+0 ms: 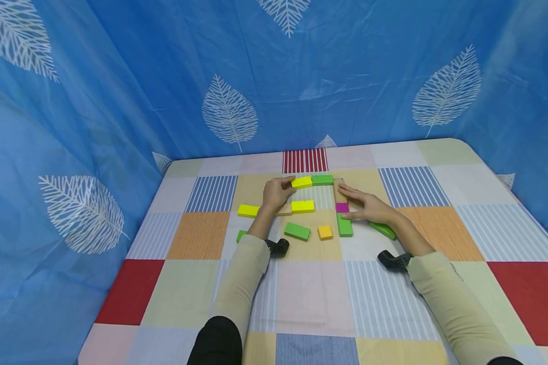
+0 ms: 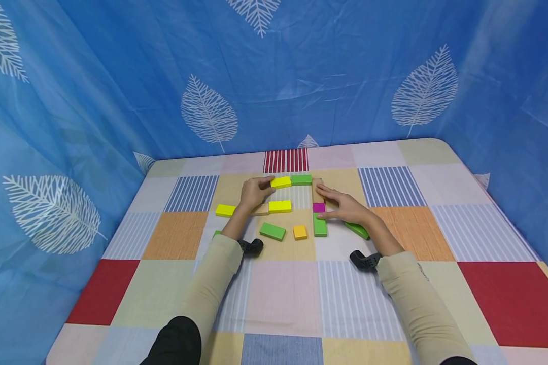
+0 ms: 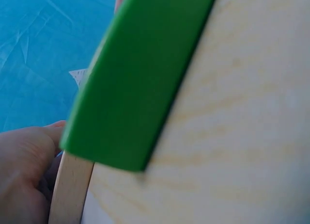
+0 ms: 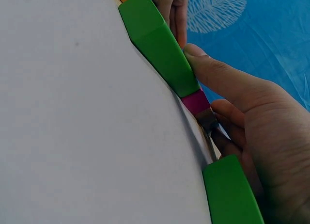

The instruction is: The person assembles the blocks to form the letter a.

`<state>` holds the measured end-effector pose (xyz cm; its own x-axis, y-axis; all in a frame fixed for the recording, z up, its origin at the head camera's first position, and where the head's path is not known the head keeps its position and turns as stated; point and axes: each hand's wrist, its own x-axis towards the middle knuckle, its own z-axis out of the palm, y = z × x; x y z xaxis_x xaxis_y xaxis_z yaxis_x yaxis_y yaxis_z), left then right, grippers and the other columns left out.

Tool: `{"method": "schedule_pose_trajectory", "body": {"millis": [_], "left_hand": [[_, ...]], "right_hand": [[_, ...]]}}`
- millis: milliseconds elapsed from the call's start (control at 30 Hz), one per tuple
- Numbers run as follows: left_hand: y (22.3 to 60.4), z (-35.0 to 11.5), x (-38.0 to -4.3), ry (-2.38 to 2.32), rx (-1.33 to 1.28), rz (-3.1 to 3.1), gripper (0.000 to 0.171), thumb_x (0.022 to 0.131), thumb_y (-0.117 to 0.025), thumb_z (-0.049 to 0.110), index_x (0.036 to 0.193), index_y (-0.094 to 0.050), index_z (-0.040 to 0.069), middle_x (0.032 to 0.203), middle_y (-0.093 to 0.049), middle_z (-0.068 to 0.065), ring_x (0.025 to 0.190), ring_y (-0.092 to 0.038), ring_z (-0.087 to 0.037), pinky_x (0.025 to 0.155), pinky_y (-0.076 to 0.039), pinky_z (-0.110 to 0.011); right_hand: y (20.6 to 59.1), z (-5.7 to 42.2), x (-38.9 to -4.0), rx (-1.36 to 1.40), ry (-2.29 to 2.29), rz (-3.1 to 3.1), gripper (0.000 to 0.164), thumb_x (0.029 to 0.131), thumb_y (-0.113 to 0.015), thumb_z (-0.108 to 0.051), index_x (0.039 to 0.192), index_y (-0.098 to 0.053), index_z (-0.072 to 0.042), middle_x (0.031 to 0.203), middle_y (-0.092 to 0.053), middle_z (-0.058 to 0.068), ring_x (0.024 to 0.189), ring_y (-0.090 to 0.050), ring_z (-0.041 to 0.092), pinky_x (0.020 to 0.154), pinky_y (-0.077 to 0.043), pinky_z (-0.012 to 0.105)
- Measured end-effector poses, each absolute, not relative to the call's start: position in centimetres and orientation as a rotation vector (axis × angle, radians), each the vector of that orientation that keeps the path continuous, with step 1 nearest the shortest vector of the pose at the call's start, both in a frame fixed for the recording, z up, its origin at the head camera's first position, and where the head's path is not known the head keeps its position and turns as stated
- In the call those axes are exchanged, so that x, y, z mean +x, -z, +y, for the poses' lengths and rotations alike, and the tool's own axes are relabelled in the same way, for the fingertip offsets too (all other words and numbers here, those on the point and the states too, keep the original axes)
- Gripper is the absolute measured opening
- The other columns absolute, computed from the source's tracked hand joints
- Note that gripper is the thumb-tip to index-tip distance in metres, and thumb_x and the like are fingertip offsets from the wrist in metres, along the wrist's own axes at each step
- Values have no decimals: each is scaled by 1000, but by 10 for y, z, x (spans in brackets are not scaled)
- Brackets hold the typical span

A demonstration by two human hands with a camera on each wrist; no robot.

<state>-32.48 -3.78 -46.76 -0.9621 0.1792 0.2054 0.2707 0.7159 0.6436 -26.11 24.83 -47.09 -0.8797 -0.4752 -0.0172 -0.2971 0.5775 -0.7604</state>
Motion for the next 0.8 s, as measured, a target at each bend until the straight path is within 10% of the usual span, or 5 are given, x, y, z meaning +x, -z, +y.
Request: {"method": "schedule_pose_trajectory", "body": {"millis": [800], "left_hand": [[455, -58, -271, 1225, -557, -2840, 40, 79, -73, 31, 116, -66, 16, 118, -62, -1, 114, -54, -18, 95, -44, -32]], "right_hand": [[470, 249, -260, -632, 1212, 2592, 85, 77, -72, -42, 146, -28, -19, 153, -14, -4, 140, -7, 27, 107, -9, 58]]}}
